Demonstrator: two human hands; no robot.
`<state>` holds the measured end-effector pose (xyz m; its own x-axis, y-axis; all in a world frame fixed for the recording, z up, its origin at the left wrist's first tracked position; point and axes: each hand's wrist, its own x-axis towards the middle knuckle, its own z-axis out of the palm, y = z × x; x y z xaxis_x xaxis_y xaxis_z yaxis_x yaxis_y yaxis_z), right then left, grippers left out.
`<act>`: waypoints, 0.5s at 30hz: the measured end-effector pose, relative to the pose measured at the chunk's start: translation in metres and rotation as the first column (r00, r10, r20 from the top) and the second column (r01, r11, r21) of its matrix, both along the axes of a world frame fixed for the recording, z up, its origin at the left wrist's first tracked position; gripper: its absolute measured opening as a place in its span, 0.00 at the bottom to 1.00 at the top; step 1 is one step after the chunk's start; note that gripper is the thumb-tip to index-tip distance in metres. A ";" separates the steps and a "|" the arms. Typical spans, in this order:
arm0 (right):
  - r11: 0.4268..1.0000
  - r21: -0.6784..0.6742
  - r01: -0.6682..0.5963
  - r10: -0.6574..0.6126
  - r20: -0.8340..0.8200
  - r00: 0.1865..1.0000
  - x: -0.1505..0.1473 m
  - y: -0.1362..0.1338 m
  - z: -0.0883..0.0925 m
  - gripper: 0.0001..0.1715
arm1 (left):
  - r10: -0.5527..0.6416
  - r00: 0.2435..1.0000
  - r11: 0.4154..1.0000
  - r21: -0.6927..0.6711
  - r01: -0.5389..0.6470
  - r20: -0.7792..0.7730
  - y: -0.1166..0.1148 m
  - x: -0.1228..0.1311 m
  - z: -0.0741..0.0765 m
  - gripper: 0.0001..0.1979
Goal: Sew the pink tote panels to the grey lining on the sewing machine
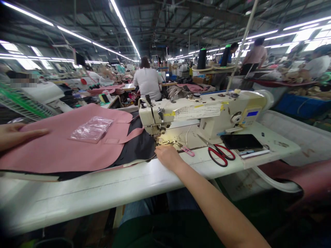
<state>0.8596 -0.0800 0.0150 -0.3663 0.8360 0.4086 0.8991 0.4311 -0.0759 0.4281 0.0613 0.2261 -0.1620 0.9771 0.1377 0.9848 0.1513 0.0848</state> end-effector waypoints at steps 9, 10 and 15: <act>0.990 0.028 0.142 -0.138 -0.100 0.985 -0.003 -0.017 0.006 0.08 | 0.046 0.999 0.994 0.097 -0.045 -0.007 -0.032 0.010 0.011 0.35; 0.984 0.028 0.178 -0.174 -0.118 0.978 -0.005 -0.022 0.006 0.08 | 0.046 0.999 0.993 0.106 -0.046 0.002 -0.033 0.009 0.010 0.35; 0.978 0.031 0.208 -0.201 -0.151 0.968 -0.017 -0.037 0.005 0.16 | 0.037 0.998 0.986 0.158 -0.045 0.052 -0.025 -0.004 0.005 0.35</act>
